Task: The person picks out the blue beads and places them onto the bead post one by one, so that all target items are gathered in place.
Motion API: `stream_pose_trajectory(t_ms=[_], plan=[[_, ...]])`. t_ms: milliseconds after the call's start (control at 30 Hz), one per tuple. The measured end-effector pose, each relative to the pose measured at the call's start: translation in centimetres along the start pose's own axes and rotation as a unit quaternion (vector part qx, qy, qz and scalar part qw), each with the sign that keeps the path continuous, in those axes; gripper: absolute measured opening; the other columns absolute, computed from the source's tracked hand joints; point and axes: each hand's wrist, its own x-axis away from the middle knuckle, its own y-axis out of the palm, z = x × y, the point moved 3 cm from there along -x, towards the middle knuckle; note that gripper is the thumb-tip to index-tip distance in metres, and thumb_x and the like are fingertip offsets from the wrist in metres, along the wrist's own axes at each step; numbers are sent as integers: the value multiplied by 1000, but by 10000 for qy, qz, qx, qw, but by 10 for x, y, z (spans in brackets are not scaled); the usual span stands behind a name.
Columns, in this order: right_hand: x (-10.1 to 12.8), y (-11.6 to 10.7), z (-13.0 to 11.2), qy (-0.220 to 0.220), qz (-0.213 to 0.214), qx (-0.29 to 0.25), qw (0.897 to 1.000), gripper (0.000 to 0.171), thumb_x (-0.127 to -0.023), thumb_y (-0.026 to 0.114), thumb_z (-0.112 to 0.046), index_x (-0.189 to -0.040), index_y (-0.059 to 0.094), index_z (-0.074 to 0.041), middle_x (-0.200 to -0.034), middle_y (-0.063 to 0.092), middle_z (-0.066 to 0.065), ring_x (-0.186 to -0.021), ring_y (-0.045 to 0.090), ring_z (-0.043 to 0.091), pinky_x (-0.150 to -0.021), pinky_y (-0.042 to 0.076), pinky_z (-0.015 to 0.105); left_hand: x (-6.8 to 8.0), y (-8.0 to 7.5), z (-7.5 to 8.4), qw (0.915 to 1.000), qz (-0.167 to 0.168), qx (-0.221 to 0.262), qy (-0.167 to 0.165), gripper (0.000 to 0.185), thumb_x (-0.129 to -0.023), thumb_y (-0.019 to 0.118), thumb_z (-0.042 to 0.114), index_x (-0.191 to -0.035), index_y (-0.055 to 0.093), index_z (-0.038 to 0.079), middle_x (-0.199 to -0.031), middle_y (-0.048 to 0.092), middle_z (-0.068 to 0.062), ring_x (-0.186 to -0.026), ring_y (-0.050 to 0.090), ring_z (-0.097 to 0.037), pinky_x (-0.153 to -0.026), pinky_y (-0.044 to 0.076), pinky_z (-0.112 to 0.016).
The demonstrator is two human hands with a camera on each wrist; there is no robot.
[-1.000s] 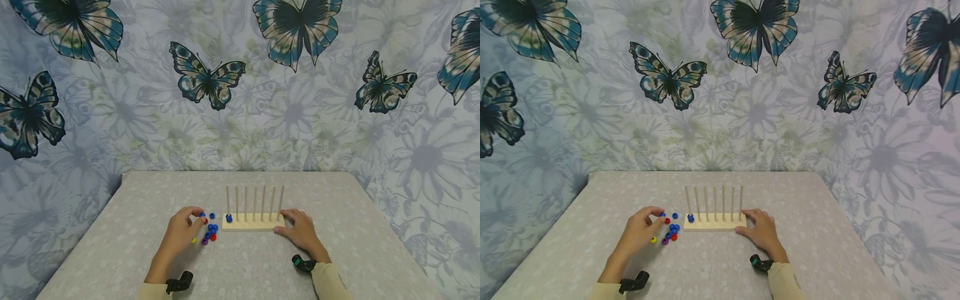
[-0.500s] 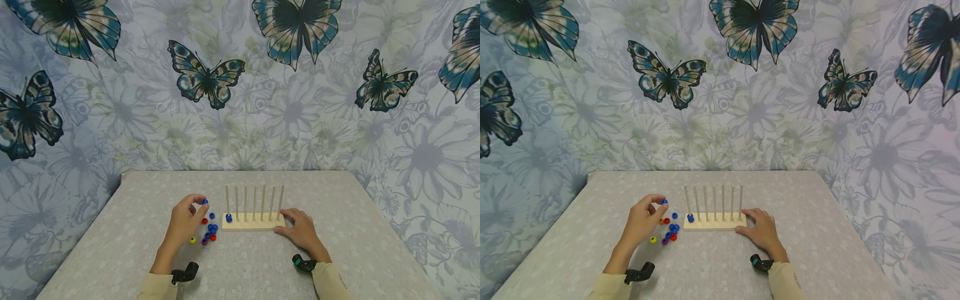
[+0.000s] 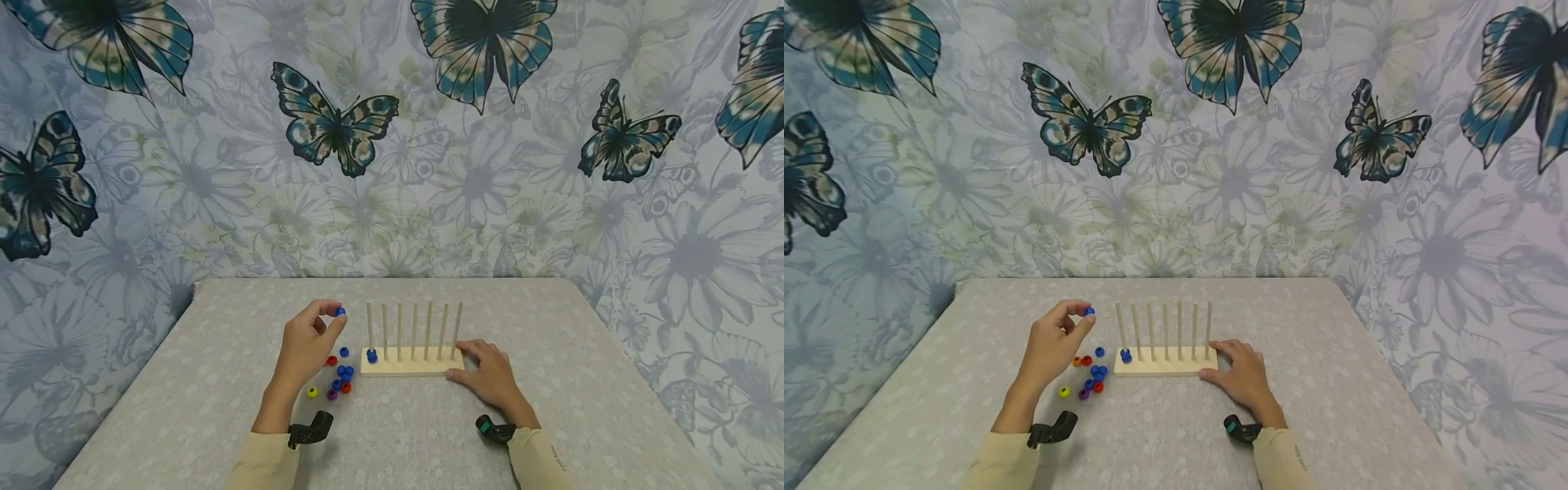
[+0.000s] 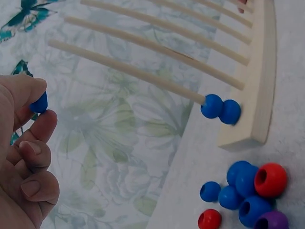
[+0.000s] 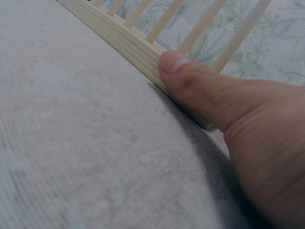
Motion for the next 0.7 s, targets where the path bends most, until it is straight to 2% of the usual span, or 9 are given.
stream_pose_trajectory(t_ms=[367, 700], plan=[[-1, -2, -2, 21, 11, 34, 10000, 73, -75, 77, -66, -134, 63, -25, -128, 65, -2, -120, 57, 24, -96, 36, 47, -8, 5, 13, 9985, 326, 375, 239, 24, -95, 69, 34, -116, 68, 22, -101, 67, 9, -65, 49, -14, -51, 40, -26], [-1, -2, -1, -1, -35, 50, 10000, 74, -75, 75, -68, -135, 62, -26, -129, 65, -3, -120, 57, 24, -94, 37, 47, -11, 9, 19, 9968, 388, 609, 336, 21, -96, 68, 36, -115, 68, 27, -100, 67, 11, -66, 49, -14, -53, 40, -26]])
